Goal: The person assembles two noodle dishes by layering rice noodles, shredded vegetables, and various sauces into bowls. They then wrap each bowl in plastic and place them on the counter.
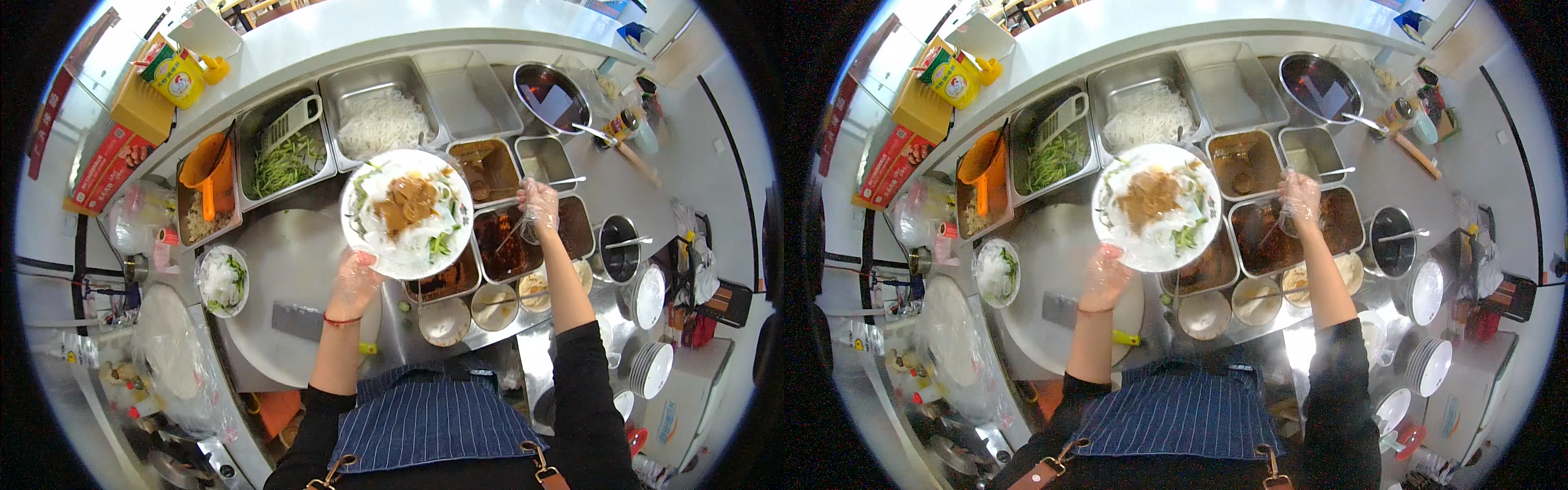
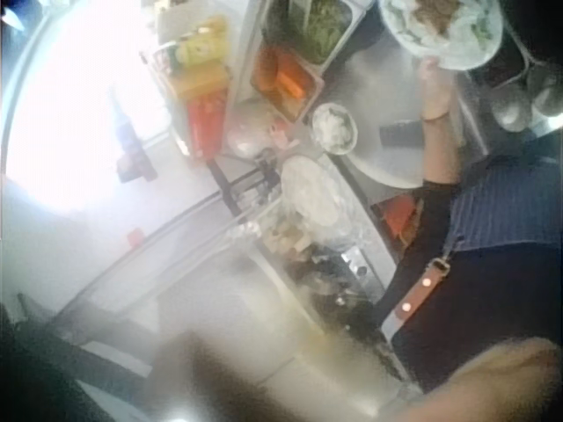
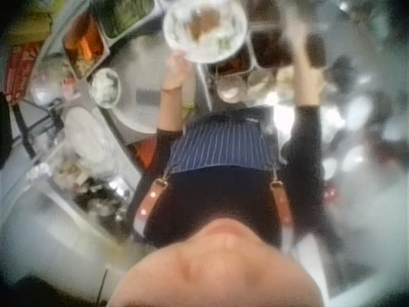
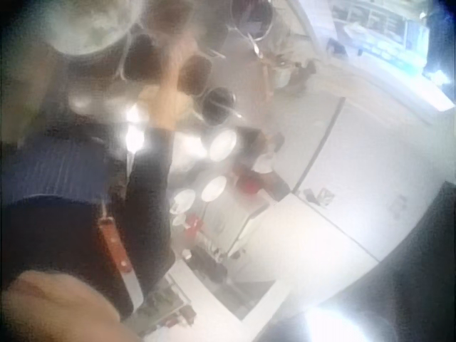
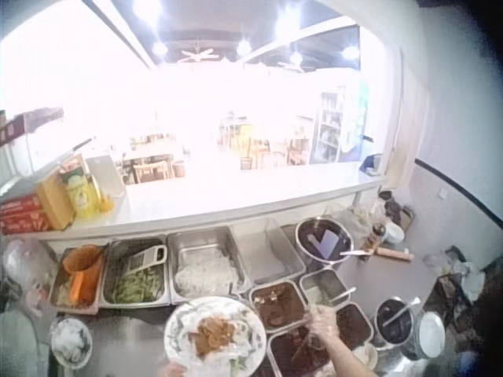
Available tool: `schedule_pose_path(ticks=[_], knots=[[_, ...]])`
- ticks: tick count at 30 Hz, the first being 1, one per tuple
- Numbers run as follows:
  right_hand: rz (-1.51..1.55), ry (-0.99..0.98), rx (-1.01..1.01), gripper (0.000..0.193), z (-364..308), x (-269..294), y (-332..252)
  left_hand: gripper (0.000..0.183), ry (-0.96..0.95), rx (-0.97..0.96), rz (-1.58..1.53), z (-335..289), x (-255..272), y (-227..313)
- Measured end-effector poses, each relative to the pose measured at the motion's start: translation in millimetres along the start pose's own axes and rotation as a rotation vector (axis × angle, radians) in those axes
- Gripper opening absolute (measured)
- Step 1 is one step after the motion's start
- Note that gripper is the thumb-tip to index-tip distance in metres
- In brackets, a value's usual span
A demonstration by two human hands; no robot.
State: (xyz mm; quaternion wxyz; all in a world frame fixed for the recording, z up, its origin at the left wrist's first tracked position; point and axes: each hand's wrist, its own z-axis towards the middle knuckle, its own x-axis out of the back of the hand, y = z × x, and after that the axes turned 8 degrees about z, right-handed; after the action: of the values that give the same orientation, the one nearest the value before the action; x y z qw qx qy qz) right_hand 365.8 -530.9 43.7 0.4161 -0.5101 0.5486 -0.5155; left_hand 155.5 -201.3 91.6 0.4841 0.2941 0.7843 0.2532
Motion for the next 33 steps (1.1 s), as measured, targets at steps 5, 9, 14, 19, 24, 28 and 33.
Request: schedule_pose_path(ticks=[5,9,14,19,24,28,33], knots=[[-0.759,0.015,0.362,0.057,-116.6,-14.0,-37.2,0.025,-0.058,-0.126,-0.048,-29.7,36.7,13.3],[-0.652,-0.547,0.323,0.066,-232.8,-55.8,-27.8,0.024,-0.022,-0.166,-0.047,-54.3,74.4,22.5],[-0.413,-0.466,0.327,0.039,-239.0,-94.2,15.7,0.049,-0.125,-0.244,-0.165,-81.7,94.7,18.2],[0.224,-0.050,-0.171,0.025,-172.5,-92.0,12.2,0.061,-0.044,-0.210,-0.054,-110.8,103.0,8.4],[-0.391,-0.161,0.512,0.016,-173.1,-83.7,1.5,0.044,-0.104,-0.254,0.029,-123.0,113.5,-6.9],[-0.558,-0.303,0.697,0.011,-191.5,-65.2,10.3,0.026,-0.172,-0.222,-0.023,-127.5,127.6,-15.7],[-0.644,-0.416,0.685,0.014,-211.0,-56.2,25.4,0.034,-0.174,-0.174,-0.120,-124.4,135.6,-21.3]])
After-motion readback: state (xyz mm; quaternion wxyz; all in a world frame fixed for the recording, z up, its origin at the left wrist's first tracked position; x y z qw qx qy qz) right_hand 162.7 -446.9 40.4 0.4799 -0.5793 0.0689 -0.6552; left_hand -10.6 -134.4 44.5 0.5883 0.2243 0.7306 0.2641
